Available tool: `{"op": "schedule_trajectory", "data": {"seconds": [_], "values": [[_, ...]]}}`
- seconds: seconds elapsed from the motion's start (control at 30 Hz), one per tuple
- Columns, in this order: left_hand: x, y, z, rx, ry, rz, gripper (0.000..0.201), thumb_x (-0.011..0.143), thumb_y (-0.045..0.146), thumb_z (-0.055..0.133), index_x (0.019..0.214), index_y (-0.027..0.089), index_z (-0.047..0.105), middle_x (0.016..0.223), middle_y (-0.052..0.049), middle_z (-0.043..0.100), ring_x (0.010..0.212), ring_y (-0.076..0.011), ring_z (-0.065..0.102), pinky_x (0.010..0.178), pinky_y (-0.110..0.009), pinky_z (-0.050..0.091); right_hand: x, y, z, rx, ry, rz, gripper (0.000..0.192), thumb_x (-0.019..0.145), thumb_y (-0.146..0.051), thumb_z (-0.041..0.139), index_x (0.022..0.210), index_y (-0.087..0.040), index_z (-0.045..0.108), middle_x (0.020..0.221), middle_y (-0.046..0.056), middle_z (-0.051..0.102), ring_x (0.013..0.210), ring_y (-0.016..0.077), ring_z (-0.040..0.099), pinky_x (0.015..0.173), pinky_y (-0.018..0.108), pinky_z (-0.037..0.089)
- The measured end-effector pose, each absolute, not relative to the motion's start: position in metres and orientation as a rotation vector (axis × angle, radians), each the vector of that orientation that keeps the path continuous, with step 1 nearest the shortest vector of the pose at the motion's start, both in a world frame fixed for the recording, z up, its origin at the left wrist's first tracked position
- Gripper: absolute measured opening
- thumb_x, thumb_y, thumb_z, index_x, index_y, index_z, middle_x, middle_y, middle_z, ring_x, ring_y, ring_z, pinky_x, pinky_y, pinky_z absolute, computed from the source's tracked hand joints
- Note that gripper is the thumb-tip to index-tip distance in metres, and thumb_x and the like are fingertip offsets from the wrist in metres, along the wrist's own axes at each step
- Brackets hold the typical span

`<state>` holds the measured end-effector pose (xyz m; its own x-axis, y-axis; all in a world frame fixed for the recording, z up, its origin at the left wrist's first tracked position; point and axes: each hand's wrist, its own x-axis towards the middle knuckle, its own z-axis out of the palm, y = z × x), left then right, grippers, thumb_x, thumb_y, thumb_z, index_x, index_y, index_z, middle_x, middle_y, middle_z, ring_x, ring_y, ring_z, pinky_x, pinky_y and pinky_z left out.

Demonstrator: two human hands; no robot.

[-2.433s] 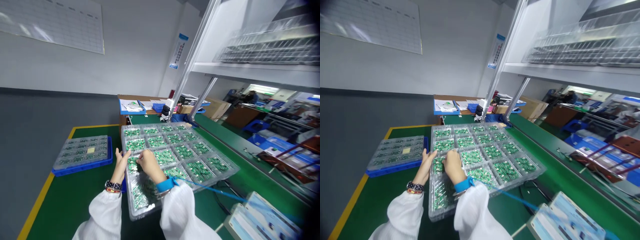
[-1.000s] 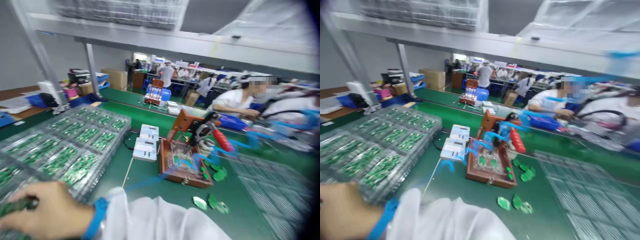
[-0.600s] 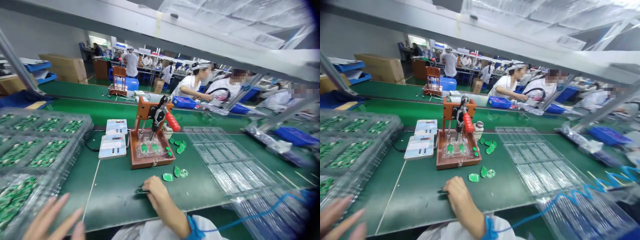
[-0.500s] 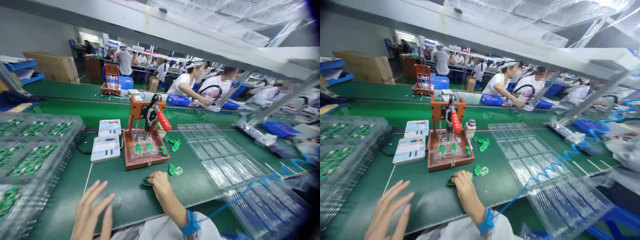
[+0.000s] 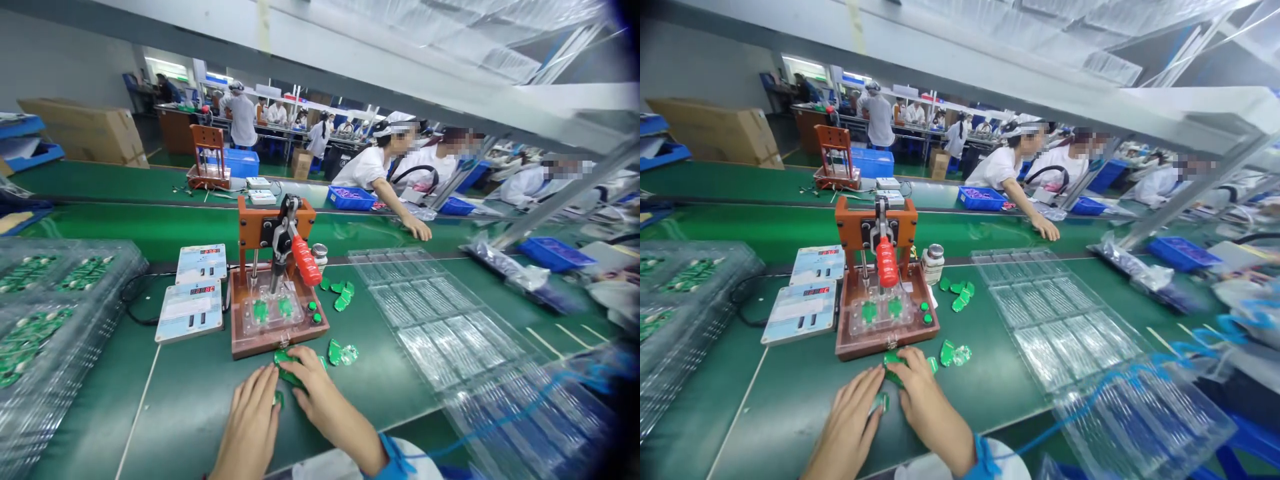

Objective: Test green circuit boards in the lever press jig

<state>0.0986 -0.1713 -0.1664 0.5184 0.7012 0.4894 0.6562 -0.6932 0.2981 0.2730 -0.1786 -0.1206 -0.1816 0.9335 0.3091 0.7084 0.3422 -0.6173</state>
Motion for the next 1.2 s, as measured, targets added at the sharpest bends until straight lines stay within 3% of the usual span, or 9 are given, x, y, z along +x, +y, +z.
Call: {"op": "schedule_trajectory", "data": {"seconds": [0.13,0.33,0.47,0.57,0.73,0.87,0.97,1.03,1.2], "values": [[0.088,-0.18,-0.175,2.717,1.263,0.883,0.043,0.089,0.017,0.042,0.13,0.022,0.053,0.127,-0.008,0.06,0.113,-0.0237,0.055,0.084,-0.035,0.048,0.283,-0.165,-0.048,-1.219,-1.746,0.165,0.03,0.081,0.0,0.044,0.089,-0.022,0.062,0.086,0.004,0.065,0.083,0.0164,0.062,0.073,0.032,0.053],[0.077,-0.195,-0.167,2.526,1.402,0.795,0.045,0.088,0.014,0.042,0.131,0.023,0.052,0.114,-0.008,0.066,0.102,-0.0218,0.061,0.08,-0.033,0.052,0.272,-0.122,0.024,-0.906,-1.728,-0.152,0.043,0.091,-0.019,0.043,0.134,-0.025,0.042,0.13,0.01,0.05,0.123,0.0249,0.047,0.099,0.05,0.044],[0.078,-0.194,-0.162,2.371,1.48,0.888,0.041,0.089,0.011,0.038,0.124,0.021,0.057,0.104,-0.009,0.067,0.093,-0.0207,0.062,0.075,-0.032,0.053,0.267,-0.08,0.02,-0.674,-1.819,-0.381,0.03,0.096,-0.031,0.034,0.124,-0.025,0.045,0.128,0.01,0.052,0.122,0.0252,0.049,0.096,0.049,0.048],[0.081,-0.193,-0.161,2.319,1.53,0.924,0.042,0.09,0.009,0.035,0.124,0.022,0.056,0.106,-0.008,0.065,0.095,-0.0203,0.061,0.077,-0.032,0.052,0.266,-0.066,0.032,-0.525,-1.727,-0.544,0.023,0.097,-0.037,0.034,0.109,-0.025,0.05,0.106,0.007,0.061,0.106,0.022,0.06,0.084,0.041,0.054],[0.091,-0.204,-0.153,2.446,1.616,0.897,0.043,0.093,0.014,0.035,0.134,0.017,0.045,0.119,-0.009,0.062,0.103,-0.0214,0.057,0.085,-0.034,0.048,0.263,-0.049,0.12,-0.77,-1.589,-0.108,0.038,0.092,-0.052,0.035,0.098,-0.019,0.053,0.092,-0.002,0.06,0.07,0.0052,0.064,0.064,0.023,0.049],[0.103,-0.212,-0.145,2.577,1.748,0.762,0.05,0.093,0.028,0.04,0.141,0.012,0.036,0.124,-0.013,0.059,0.104,-0.0267,0.056,0.081,-0.038,0.046,0.272,-0.007,0.172,-1.188,-1.811,0.342,0.061,0.084,-0.052,0.027,0.121,-0.006,0.042,0.08,-0.008,0.06,0.07,0.005,0.062,0.06,0.026,0.039],[0.11,-0.211,-0.144,2.64,1.783,0.662,0.049,0.093,0.027,0.041,0.139,0.012,0.039,0.122,-0.013,0.06,0.103,-0.0272,0.056,0.083,-0.039,0.043,0.288,0.004,0.153,-1.354,-1.861,0.172,0.058,0.084,-0.034,0.044,0.134,-0.005,0.033,0.103,0.003,0.06,0.093,0.0111,0.061,0.072,0.026,0.042],[0.113,-0.209,-0.145,2.656,1.791,0.673,0.045,0.094,0.025,0.039,0.137,0.012,0.042,0.12,-0.012,0.061,0.102,-0.0263,0.056,0.084,-0.038,0.042,0.302,-0.008,0.115,-1.264,-1.716,-0.007,0.045,0.085,-0.026,0.05,0.127,-0.009,0.044,0.114,0.007,0.058,0.103,0.0127,0.059,0.078,0.024,0.045],[0.114,-0.204,-0.141,2.632,1.833,0.764,0.04,0.097,0.028,0.034,0.129,0.01,0.049,0.107,-0.013,0.064,0.094,-0.0261,0.056,0.08,-0.039,0.041,0.328,-0.066,-0.01,-1.239,-1.664,0.198,0.013,0.087,-0.025,0.056,0.085,-0.016,0.065,0.082,0.004,0.068,0.078,0.0153,0.066,0.071,0.031,0.055]]}}
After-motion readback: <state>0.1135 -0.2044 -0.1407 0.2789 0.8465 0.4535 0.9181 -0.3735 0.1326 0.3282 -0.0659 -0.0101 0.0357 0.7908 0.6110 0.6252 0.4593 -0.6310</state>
